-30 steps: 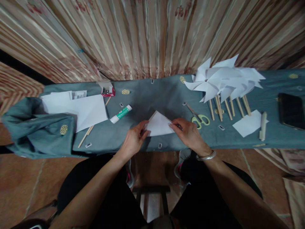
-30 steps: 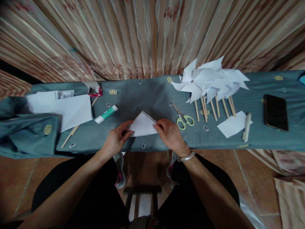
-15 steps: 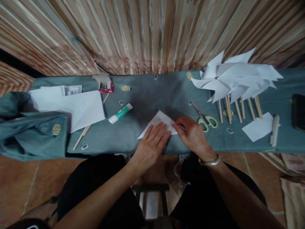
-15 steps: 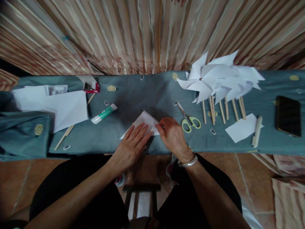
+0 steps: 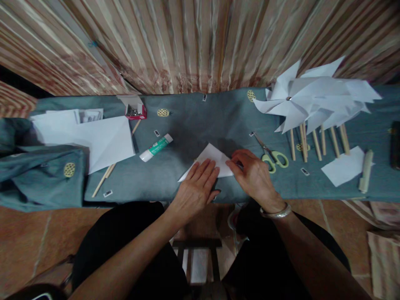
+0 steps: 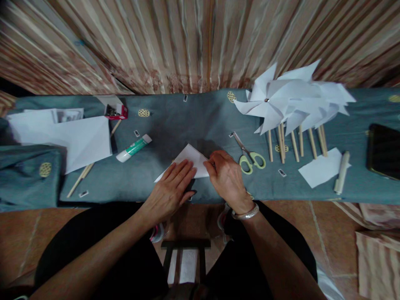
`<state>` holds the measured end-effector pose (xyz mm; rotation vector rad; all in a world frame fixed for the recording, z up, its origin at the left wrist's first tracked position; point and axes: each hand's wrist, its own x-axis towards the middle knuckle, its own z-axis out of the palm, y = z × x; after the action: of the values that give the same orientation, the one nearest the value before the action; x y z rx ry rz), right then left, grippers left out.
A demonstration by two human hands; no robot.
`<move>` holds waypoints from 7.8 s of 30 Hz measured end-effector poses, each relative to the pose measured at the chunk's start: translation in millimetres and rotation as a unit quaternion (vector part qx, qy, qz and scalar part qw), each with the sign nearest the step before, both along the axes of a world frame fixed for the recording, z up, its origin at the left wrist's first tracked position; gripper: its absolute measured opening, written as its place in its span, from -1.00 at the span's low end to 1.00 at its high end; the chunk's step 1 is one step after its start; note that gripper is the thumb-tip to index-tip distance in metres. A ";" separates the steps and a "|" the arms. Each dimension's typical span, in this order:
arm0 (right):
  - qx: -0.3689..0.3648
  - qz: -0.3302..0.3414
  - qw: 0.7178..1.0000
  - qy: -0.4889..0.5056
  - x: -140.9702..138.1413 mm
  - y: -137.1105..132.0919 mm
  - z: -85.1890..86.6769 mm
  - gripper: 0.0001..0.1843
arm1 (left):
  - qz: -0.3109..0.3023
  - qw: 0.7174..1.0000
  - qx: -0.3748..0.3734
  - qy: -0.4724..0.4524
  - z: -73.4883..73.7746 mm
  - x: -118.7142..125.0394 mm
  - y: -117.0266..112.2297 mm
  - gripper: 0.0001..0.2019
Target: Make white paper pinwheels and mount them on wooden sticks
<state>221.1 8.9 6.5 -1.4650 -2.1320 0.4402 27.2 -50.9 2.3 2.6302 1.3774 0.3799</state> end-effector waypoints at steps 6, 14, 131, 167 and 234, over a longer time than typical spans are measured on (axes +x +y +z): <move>-0.001 -0.002 1.000 -0.012 -0.7 1.5 0.6 -0.82 | 0.000 1.000 -0.011 0.008 1.6 0.1 1.3 -0.37; 0.008 0.001 1.000 -0.013 -0.6 1.7 -1.3 -0.82 | -0.002 1.000 -0.026 0.002 -1.7 -0.8 0.7 -0.37; -0.120 -0.052 0.878 0.460 32.2 -12.0 22.1 -0.57 | 0.278 0.735 -0.275 -0.554 21.1 -12.3 20.0 -0.78; -0.031 -0.145 0.984 -0.095 79.2 -3.4 24.4 -0.70 | 0.324 0.694 -0.167 -0.621 37.1 -23.1 46.0 -0.79; -0.453 0.142 0.790 0.387 27.9 -37.5 34.8 -0.50 | 0.330 0.610 -0.150 -0.705 33.5 -32.7 55.8 -0.85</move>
<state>249.0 -28.7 41.3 -1.0077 -1.4374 1.9981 -5.5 4.9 35.8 0.6962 1.3201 1.6020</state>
